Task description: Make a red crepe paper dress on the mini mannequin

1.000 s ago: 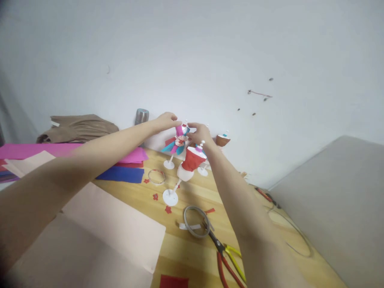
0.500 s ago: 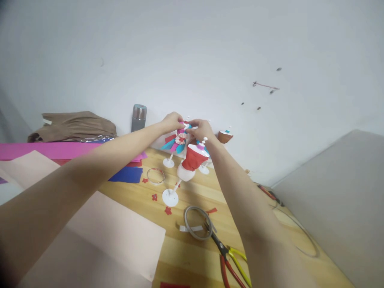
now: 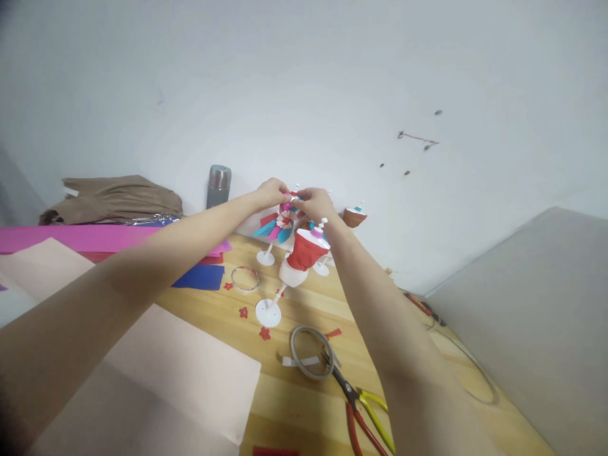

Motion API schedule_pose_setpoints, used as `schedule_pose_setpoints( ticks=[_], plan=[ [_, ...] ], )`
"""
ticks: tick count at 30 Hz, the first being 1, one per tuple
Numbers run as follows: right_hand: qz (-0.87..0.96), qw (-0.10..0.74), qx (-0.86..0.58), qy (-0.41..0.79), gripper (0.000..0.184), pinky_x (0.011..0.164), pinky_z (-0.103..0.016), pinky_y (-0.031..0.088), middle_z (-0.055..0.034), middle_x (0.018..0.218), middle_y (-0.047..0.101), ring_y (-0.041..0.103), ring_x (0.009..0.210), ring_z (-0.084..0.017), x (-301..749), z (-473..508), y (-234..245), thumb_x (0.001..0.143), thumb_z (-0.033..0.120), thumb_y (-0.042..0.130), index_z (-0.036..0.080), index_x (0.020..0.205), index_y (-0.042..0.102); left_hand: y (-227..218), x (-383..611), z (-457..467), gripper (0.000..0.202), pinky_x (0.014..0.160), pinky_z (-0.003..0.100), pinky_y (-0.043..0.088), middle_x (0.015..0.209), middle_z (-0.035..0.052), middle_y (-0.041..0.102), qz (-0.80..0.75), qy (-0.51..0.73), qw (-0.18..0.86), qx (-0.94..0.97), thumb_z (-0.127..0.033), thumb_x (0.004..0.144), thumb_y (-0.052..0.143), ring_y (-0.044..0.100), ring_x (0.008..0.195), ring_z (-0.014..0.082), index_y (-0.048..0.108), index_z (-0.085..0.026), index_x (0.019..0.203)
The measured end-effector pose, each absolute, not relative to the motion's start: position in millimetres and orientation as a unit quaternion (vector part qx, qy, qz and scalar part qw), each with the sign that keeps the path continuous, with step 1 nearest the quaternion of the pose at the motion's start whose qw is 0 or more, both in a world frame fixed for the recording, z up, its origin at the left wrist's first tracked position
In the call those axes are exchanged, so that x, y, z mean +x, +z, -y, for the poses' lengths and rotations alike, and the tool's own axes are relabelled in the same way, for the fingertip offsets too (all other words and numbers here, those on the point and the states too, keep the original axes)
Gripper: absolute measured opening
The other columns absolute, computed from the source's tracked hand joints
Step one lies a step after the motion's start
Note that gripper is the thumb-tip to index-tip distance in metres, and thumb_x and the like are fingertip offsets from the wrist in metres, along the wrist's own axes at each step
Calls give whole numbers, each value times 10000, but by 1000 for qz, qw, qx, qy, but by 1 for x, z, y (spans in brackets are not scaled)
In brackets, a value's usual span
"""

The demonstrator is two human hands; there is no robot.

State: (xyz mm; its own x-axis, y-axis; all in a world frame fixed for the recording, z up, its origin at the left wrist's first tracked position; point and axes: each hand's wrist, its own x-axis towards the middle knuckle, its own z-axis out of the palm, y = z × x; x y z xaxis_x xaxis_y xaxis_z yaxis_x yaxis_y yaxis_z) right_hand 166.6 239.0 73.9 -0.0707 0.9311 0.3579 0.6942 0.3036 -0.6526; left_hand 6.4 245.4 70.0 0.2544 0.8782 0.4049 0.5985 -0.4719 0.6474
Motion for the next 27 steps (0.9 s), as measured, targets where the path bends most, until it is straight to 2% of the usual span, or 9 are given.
schedule_pose_setpoints(
  ticks=[3, 6, 9, 12, 15, 18, 21, 23, 27],
  plan=[
    [699, 393, -571, 176, 358, 437, -229, 469, -125, 860, 752, 691, 582, -182, 165, -233, 74, 795, 196, 673, 93, 1138, 687, 66, 5, -249, 188, 743, 263, 398, 984, 68, 724, -479, 390, 187, 764, -221, 831, 602, 562, 849, 133, 699, -118, 955],
    [688, 414, -568, 181, 385, 419, -235, 456, -150, 1012, 750, 683, 571, -168, 168, -229, 73, 771, 160, 645, 94, 1148, 684, 61, 0, -255, 386, 867, 242, 412, 1293, 130, 648, -476, 413, 188, 753, -254, 851, 601, 572, 1070, 161, 626, -95, 1201],
    [675, 440, -564, 182, 399, 442, -278, 485, -134, 988, 758, 667, 567, -180, 175, -222, 69, 742, 165, 635, 125, 1134, 698, 57, -11, -259, 451, 922, 246, 419, 1367, 156, 603, -483, 423, 200, 740, -314, 847, 632, 566, 1159, 187, 605, -91, 1238],
    [661, 467, -558, 182, 386, 542, -327, 541, -105, 897, 758, 679, 607, -205, 186, -209, 61, 725, 200, 637, 143, 1099, 712, 53, -28, -255, 363, 918, 274, 441, 1276, 151, 656, -499, 425, 212, 725, -292, 847, 620, 597, 1110, 199, 650, -98, 1152],
    [641, 496, -558, 177, 328, 593, -317, 545, -94, 903, 747, 682, 667, -200, 198, -191, 49, 680, 215, 648, 156, 995, 719, 49, -46, -242, 202, 814, 306, 479, 1006, 136, 726, -519, 417, 231, 710, -236, 849, 565, 641, 920, 200, 700, -105, 923],
    [621, 504, -571, 188, 269, 482, -284, 473, -55, 719, 705, 610, 539, -169, 211, -165, 32, 654, 263, 650, 168, 898, 708, 43, -62, -220, 163, 721, 312, 489, 816, 117, 709, -536, 404, 257, 696, -205, 823, 566, 634, 782, 190, 674, -123, 733],
    [604, 488, -593, 213, 258, 403, -260, 368, 5, 495, 584, 482, 403, -135, 223, -129, 11, 638, 302, 662, 171, 857, 702, 32, -76, -190, 147, 695, 297, 495, 768, 96, 697, -540, 383, 293, 690, -198, 805, 600, 627, 748, 173, 664, -137, 688],
    [596, 474, -605, 232, 275, 400, -251, 343, -1, 526, 603, 472, 407, -124, 225, -102, -4, 639, 335, 686, 183, 868, 701, 23, -85, -166, 125, 695, 284, 497, 760, 81, 695, -539, 360, 325, 688, -193, 793, 628, 628, 742, 163, 670, -144, 685],
    [637, 391, -593, 297, 288, 426, -260, 382, -76, 799, 725, 515, 458, -117, 212, -45, -31, 687, 419, 685, 206, 881, 685, 2, -105, -117, 148, 695, 271, 481, 728, 50, 683, -493, 274, 384, 731, -223, 795, 640, 622, 696, 151, 682, -157, 669]
  ],
)
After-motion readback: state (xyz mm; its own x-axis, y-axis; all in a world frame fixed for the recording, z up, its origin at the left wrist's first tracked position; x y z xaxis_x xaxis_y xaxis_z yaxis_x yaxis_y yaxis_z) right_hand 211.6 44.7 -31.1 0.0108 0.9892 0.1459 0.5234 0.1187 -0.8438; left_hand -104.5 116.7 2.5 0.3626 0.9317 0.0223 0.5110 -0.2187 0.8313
